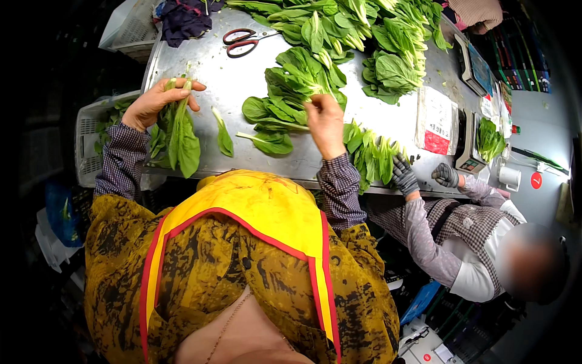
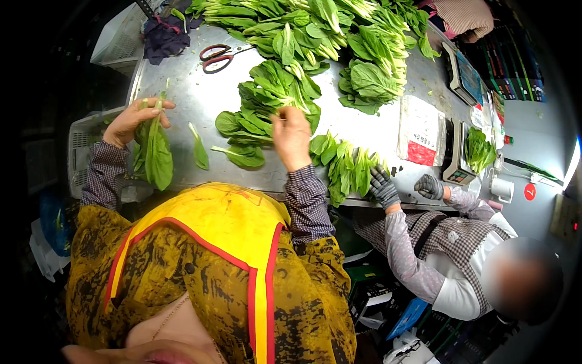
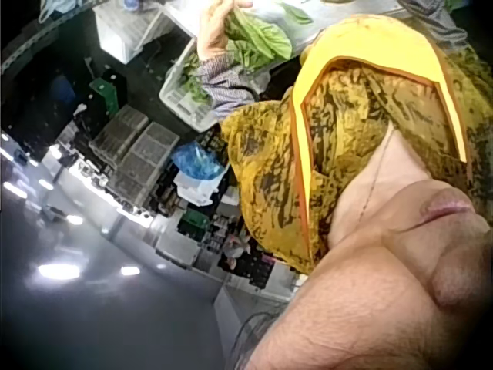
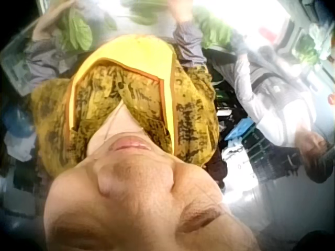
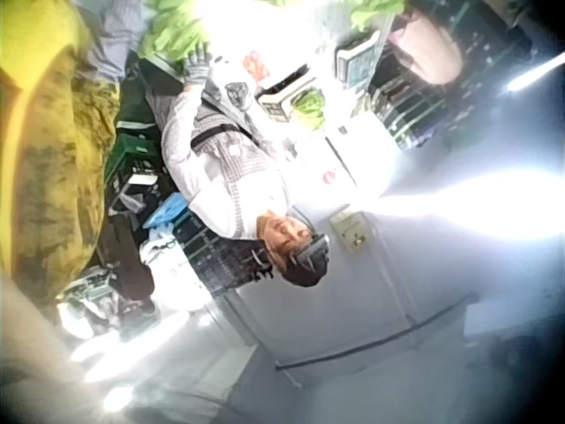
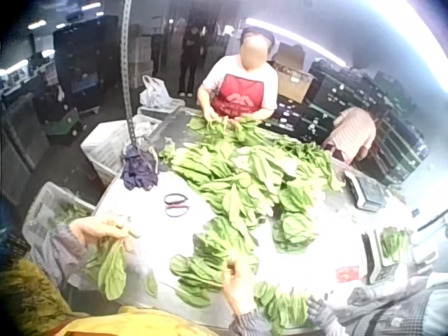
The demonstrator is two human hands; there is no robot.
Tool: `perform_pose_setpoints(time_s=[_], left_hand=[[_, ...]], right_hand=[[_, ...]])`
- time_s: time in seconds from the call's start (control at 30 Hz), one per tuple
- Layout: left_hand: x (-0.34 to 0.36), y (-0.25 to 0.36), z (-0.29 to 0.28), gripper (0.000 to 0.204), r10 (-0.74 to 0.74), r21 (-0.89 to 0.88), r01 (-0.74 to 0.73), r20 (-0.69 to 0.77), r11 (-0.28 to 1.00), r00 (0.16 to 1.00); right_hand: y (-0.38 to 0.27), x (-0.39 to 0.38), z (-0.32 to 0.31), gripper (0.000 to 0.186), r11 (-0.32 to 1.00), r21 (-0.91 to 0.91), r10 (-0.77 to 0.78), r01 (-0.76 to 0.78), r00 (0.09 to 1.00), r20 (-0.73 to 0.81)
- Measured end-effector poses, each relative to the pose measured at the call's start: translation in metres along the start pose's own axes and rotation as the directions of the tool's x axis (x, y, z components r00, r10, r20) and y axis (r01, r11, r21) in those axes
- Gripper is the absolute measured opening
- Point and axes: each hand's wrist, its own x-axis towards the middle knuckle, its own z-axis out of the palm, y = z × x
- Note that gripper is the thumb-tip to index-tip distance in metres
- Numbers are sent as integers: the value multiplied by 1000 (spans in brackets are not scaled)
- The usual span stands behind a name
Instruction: The person sorts leafy green vegetables by hand and with shears at a stainless steel table, trimming stems and separating them into piles.
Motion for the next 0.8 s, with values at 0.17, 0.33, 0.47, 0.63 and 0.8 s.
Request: perform_pose_setpoints(time_s=[0.17,0.33,0.47,0.63,0.8], left_hand=[[20,-4,27,28,45,-368,-30,31,929,998],[37,25,63,24,65,-200,-59,26,978,998],[37,32,76,13,42,-29,-45,-89,999,995],[34,35,91,8,315,247,-274,-147,930,937],[29,62,100,18,669,576,-569,52,587,742]], right_hand=[[38,17,-15,28,988,-154,-42,21,990,-132],[41,45,-6,23,951,-288,-119,109,993,-19],[34,44,-4,15,963,-244,-154,112,975,-161],[-39,27,-18,25,798,558,185,-227,974,132],[-71,14,-27,24,654,595,89,-466,829,552]])
